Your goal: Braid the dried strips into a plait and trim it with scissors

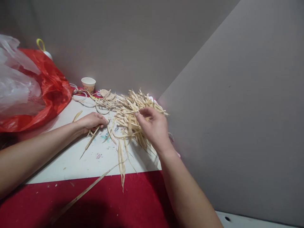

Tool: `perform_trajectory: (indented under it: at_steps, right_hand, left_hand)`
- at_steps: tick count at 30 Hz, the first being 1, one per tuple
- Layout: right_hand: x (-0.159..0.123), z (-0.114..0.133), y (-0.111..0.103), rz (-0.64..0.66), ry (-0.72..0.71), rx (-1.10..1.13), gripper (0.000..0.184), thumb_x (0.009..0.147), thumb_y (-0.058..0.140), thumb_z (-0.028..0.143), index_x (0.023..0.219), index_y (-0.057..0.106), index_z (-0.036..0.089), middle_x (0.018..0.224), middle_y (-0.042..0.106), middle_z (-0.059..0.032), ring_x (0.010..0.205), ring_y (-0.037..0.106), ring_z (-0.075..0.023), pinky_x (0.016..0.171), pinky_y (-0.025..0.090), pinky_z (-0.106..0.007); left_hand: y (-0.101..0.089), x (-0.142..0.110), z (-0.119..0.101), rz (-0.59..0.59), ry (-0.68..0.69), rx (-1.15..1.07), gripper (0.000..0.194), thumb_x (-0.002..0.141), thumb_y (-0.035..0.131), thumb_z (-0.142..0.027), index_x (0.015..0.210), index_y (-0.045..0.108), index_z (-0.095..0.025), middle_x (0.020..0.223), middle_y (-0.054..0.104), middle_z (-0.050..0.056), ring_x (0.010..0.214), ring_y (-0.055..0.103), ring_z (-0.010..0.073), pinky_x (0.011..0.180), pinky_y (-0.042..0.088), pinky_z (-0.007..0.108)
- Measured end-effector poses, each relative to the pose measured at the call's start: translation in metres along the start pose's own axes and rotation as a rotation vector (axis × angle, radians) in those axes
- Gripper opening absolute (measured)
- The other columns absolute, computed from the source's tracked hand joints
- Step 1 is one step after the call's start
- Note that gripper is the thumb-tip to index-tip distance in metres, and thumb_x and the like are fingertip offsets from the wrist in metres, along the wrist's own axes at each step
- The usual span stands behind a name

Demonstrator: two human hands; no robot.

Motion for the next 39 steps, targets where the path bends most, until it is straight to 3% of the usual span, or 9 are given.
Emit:
perform_trajectory:
  at_steps: [2, 5, 7, 12, 19, 24, 29, 35, 39]
  right_hand:
    - [-0.005, 0.007, 0.015, 0.098, -0.071, -0.108, 0.014, 0.079, 0.061, 0.031, 0.079, 0.069, 0.019, 0.08, 0.07, -0.0047, 0.073, 0.061, -0.0168, 0.069, 0.045, -0.029]
    - [-0.019, 0.01, 0.063, 0.404, -0.137, -0.308, 0.013, 0.079, 0.057, 0.024, 0.076, 0.07, 0.02, 0.077, 0.07, -0.0034, 0.07, 0.061, -0.0163, 0.066, 0.041, -0.027]
    - [-0.029, 0.007, 0.089, 0.537, -0.164, -0.45, 0.013, 0.077, 0.06, 0.027, 0.076, 0.071, 0.02, 0.078, 0.071, -0.0044, 0.07, 0.061, -0.0175, 0.065, 0.039, -0.028]
    - [-0.037, -0.006, 0.113, 0.672, -0.146, -0.455, 0.014, 0.078, 0.058, 0.026, 0.079, 0.07, 0.021, 0.077, 0.07, -0.0031, 0.069, 0.058, -0.0152, 0.062, 0.035, -0.025]
    - [-0.031, -0.024, 0.106, 0.612, -0.07, -0.334, 0.014, 0.079, 0.051, 0.023, 0.074, 0.063, 0.018, 0.07, 0.064, -0.0023, 0.062, 0.05, -0.0126, 0.057, 0.032, -0.024]
    - [-0.035, -0.01, 0.115, 0.632, -0.143, -0.315, 0.014, 0.076, 0.059, 0.028, 0.085, 0.067, 0.021, 0.078, 0.068, -0.0015, 0.066, 0.054, -0.0133, 0.061, 0.033, -0.024]
    - [-0.036, -0.005, 0.123, 0.653, -0.156, -0.347, 0.012, 0.074, 0.054, 0.018, 0.073, 0.066, 0.02, 0.075, 0.067, -0.0011, 0.066, 0.054, -0.0129, 0.061, 0.033, -0.024]
    - [-0.035, -0.01, 0.126, 0.637, -0.124, -0.264, 0.013, 0.075, 0.058, 0.028, 0.083, 0.065, 0.02, 0.076, 0.065, -0.0007, 0.065, 0.052, -0.0128, 0.06, 0.034, -0.023]
    - [-0.036, -0.005, 0.132, 0.622, -0.192, -0.23, 0.01, 0.077, 0.054, 0.021, 0.076, 0.064, 0.019, 0.078, 0.064, -0.0016, 0.072, 0.054, -0.0135, 0.064, 0.035, -0.023]
  left_hand:
    - [0.0, 0.0, -0.001, 0.007, -0.006, -0.01, 0.017, 0.069, 0.063, -0.012, 0.054, 0.054, -0.013, 0.04, 0.045, -0.005, 0.031, 0.027, 0.0027, 0.038, 0.015, 0.022]
    - [-0.001, -0.001, -0.002, 0.02, -0.008, -0.03, 0.02, 0.071, 0.062, -0.012, 0.053, 0.052, -0.013, 0.04, 0.044, -0.005, 0.032, 0.026, 0.0024, 0.038, 0.015, 0.021]
    - [-0.001, -0.001, -0.002, 0.035, -0.005, -0.048, 0.022, 0.073, 0.061, -0.012, 0.053, 0.051, -0.013, 0.041, 0.044, -0.005, 0.032, 0.025, 0.0022, 0.038, 0.014, 0.021]
    - [-0.001, 0.001, 0.001, 0.054, -0.018, -0.091, 0.015, 0.075, 0.058, -0.01, 0.06, 0.058, -0.012, 0.042, 0.048, -0.004, 0.031, 0.025, 0.0027, 0.038, 0.013, 0.022]
    - [-0.001, -0.002, -0.002, 0.039, -0.033, -0.111, 0.021, 0.075, 0.059, -0.007, 0.055, 0.054, -0.012, 0.043, 0.049, -0.002, 0.031, 0.025, 0.0022, 0.038, 0.012, 0.023]
    - [-0.001, 0.001, -0.001, 0.05, -0.028, -0.113, 0.02, 0.075, 0.059, -0.008, 0.055, 0.055, -0.012, 0.043, 0.049, -0.002, 0.032, 0.024, 0.0026, 0.038, 0.012, 0.023]
    - [-0.001, 0.001, 0.0, 0.051, -0.034, -0.124, 0.023, 0.074, 0.059, -0.009, 0.053, 0.053, -0.013, 0.042, 0.047, -0.003, 0.032, 0.024, 0.0023, 0.038, 0.012, 0.022]
    - [-0.001, 0.0, -0.002, 0.06, -0.035, -0.113, 0.022, 0.076, 0.057, -0.008, 0.055, 0.053, -0.012, 0.042, 0.046, -0.003, 0.031, 0.024, 0.0022, 0.037, 0.013, 0.022]
    - [-0.002, -0.001, -0.002, 0.063, -0.035, -0.104, 0.026, 0.076, 0.058, -0.009, 0.052, 0.05, -0.013, 0.042, 0.046, -0.003, 0.031, 0.024, 0.002, 0.037, 0.012, 0.021]
Point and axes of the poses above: each hand's wrist, its own x-axis towards the middle knuckle, its own y-axis out of the palm, z = x × y, the point moved 8 cm from there along x, towards the middle knuckle
